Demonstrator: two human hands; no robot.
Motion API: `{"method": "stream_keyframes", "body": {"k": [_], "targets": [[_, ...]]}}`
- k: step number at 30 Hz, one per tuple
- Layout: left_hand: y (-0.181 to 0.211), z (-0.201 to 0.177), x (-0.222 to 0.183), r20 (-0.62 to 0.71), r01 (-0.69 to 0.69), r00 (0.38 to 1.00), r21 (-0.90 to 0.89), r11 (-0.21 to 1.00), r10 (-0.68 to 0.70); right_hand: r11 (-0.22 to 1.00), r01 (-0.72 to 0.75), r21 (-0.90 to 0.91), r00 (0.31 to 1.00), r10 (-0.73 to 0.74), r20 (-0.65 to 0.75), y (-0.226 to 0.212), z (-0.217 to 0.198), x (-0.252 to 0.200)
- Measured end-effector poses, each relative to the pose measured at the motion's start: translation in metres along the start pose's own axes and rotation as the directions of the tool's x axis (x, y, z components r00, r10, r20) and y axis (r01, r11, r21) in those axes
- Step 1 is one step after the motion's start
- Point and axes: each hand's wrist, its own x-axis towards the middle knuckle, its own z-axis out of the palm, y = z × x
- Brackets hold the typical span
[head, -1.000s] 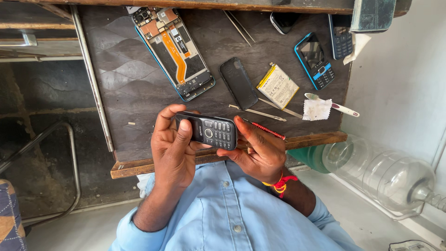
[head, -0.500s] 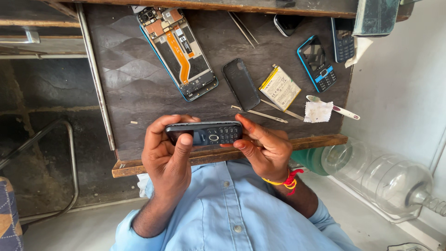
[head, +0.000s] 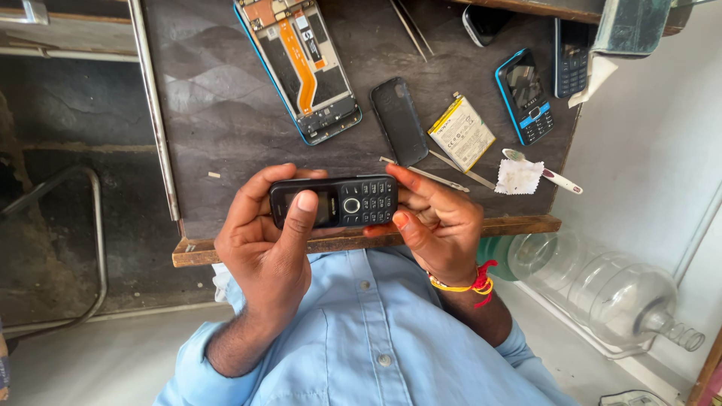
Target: The person disassembles a small feature phone, removing the rear casing and using a thin tool to separate the internal circuit board and screen components from the front housing.
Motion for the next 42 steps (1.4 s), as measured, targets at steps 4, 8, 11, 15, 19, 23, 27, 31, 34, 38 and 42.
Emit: {"method": "stream_keyframes", "body": {"k": [4,8,11,15,19,23,27,31,34,38,42], "targets": [[0.004,0.0,-0.002,-0.005,-0.018,1.0,0.073,0.997,0.019,0.99,0.017,-0.142,1.0,-0.017,-0.001,-0.002,0.003,0.001],[0.006,0.001,-0.003,0.014,-0.045,0.999,0.071,0.996,0.044,0.982,0.019,-0.19,1.0,-0.02,-0.007,-0.004,0.006,0.001],[0.006,0.0,-0.003,0.017,-0.052,0.999,0.063,0.997,0.051,0.984,0.027,-0.179,1.0,-0.027,0.001,-0.004,0.006,0.001],[0.006,-0.001,-0.002,0.022,-0.067,0.998,0.068,0.995,0.066,0.989,0.011,-0.15,1.0,-0.011,-0.002,0.0,0.002,-0.003],[0.007,-0.002,-0.003,-0.004,-0.014,1.0,0.059,0.998,0.014,0.944,0.012,-0.33,0.998,-0.032,-0.055,0.008,-0.004,-0.008],[0.007,-0.003,-0.001,0.003,-0.037,0.999,0.033,0.999,0.037,0.982,0.031,-0.186,0.999,-0.036,-0.023,0.006,-0.001,-0.007],[0.006,-0.003,0.0,0.002,-0.057,0.998,0.045,0.997,0.057,0.998,0.045,-0.037,0.999,-0.045,0.008,-0.003,0.006,-0.004],[0.006,-0.003,-0.001,0.0,-0.039,0.999,0.055,0.998,0.039,0.985,0.081,-0.153,0.997,-0.081,0.007,-0.001,0.007,-0.003],[0.007,-0.003,-0.001,-0.006,-0.042,0.999,0.076,0.996,0.043,0.99,0.053,-0.134,0.998,-0.054,-0.009,0.0,0.008,-0.002],[0.007,-0.003,-0.001,-0.004,-0.049,0.999,0.081,0.996,0.049,0.987,0.04,-0.157,0.999,-0.04,0.0,-0.001,0.007,-0.002],[0.008,-0.004,-0.002,0.005,-0.055,0.998,0.092,0.994,0.055,0.97,0.033,-0.241,0.999,-0.037,-0.01,-0.001,0.006,-0.004]]}}
